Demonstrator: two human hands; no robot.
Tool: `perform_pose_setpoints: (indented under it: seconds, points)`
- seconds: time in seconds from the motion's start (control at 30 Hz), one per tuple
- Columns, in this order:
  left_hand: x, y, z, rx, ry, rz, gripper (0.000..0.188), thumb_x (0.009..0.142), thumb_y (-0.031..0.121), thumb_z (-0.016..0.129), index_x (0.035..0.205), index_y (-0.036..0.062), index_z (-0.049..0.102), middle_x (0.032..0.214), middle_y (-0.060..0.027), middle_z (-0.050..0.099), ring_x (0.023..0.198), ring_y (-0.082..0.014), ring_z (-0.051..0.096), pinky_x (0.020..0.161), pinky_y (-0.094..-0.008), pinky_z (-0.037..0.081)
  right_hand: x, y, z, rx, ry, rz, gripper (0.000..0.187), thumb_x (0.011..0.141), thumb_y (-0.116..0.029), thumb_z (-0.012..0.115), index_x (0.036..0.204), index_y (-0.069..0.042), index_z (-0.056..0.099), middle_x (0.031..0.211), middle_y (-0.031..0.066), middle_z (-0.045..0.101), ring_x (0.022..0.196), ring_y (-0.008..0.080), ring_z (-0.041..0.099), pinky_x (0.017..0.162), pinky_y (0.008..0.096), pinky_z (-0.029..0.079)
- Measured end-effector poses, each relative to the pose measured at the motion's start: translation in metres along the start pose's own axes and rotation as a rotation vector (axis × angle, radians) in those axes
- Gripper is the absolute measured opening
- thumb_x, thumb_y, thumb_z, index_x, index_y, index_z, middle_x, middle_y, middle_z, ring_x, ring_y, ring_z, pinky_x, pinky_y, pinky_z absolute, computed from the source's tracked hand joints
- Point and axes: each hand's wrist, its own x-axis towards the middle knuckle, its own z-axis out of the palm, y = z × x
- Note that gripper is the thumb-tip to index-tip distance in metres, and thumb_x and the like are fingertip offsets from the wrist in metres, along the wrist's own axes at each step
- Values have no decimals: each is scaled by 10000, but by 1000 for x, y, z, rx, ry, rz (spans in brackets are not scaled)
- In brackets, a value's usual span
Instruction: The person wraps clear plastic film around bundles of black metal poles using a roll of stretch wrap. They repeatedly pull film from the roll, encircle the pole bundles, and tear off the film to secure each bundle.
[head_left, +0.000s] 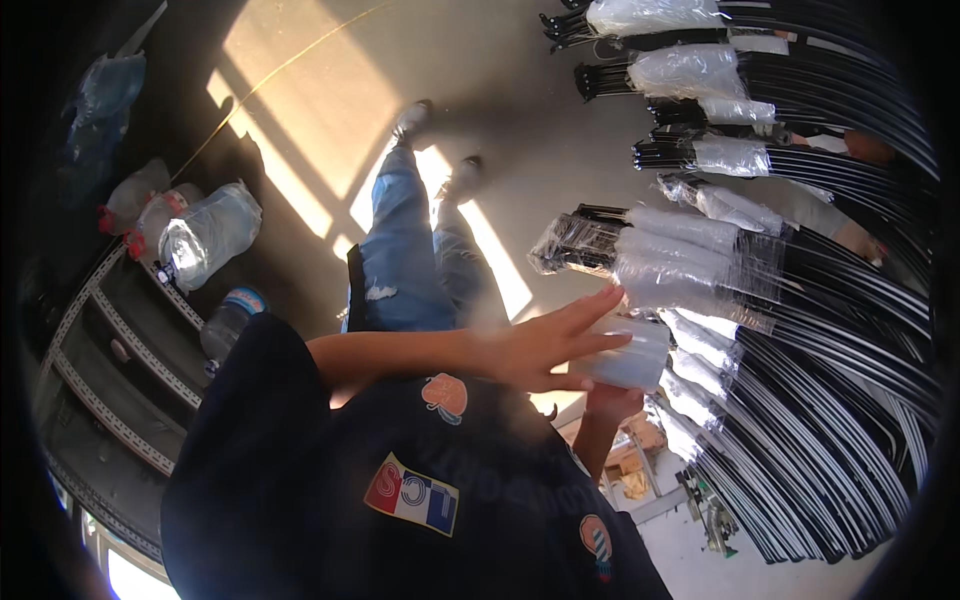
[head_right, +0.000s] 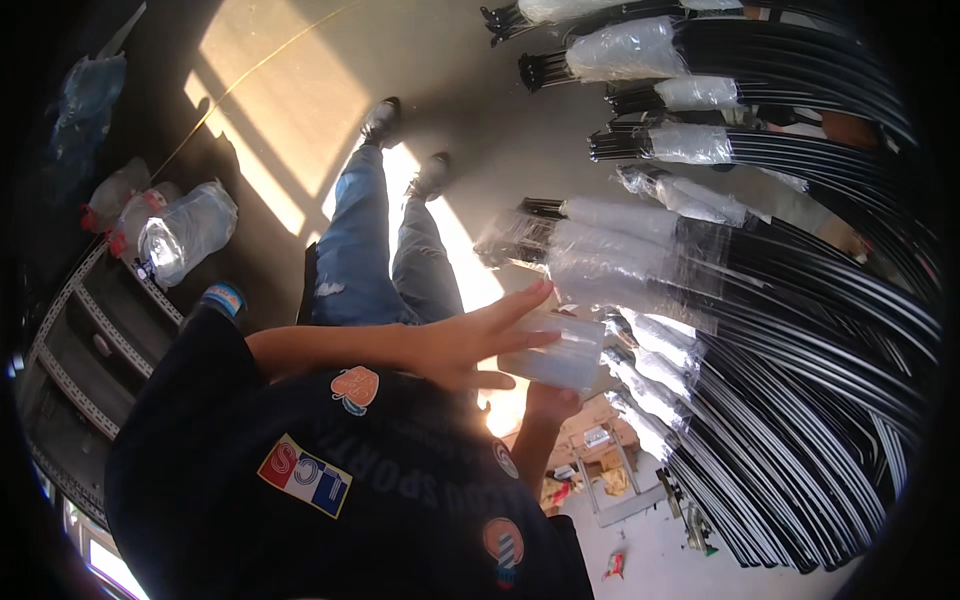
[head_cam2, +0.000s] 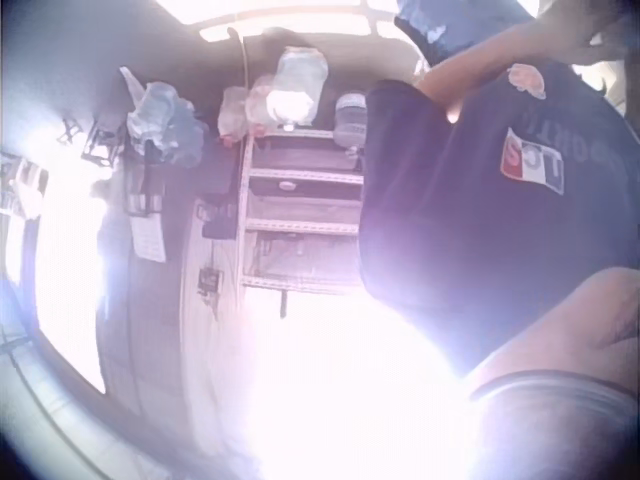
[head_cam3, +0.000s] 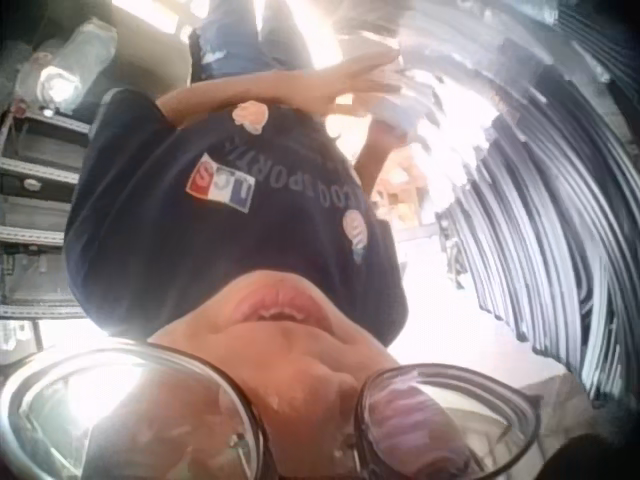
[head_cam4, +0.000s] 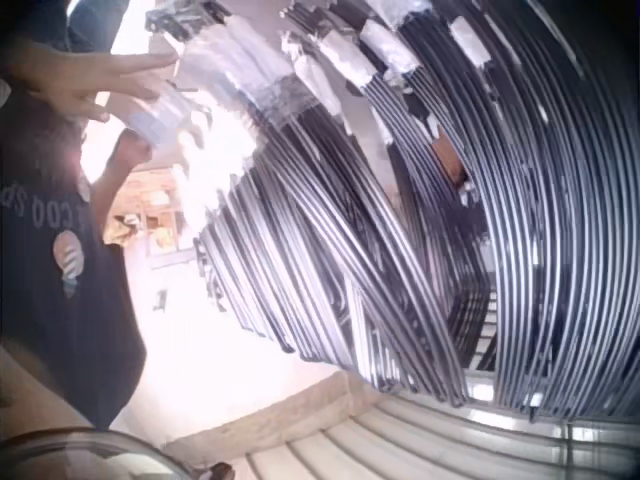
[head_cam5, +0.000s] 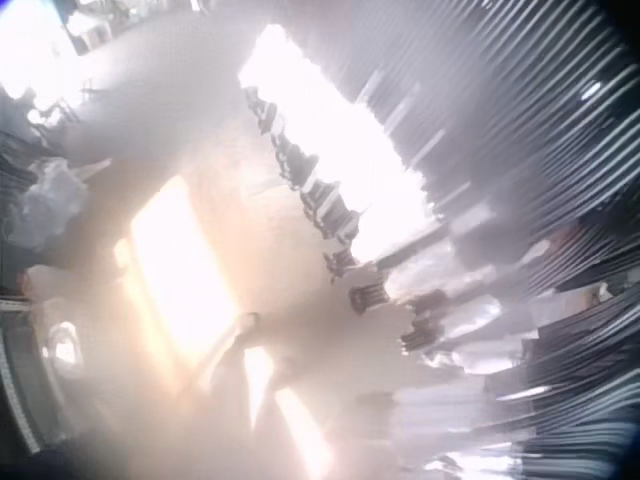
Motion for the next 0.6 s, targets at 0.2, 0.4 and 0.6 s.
perform_pose_setpoints:
  seconds: [0.2,0.4,0.6]
  points:
    - [26,-96,-18,127,452,-202,536,703,90,638,1193,60,425,1212,-178,403,1144,-319,367,942,-396,309,13,-3,-21,111,81,66,644,723,-339,596,1275,-109,355,1270,131,395,1190,340,345,990,527,260]
    - [27,-151,31,-48,765,-267,569,633,136,723,1128,65,451,1190,-139,409,1099,-282,407,880,-365,371,24,1,-15,164,226,137,696,690,-396,629,1278,-142,357,1255,137,409,1170,348,366,959,526,318]
    - [29,-159,2,-1398,599,-877,452,735,280,679,1042,13,482,1101,-110,486,991,-190,481,832,-351,391,25,7,-27,133,243,163,747,659,-430,652,1276,-136,353,1229,143,431,1126,351,415,926,520,366]
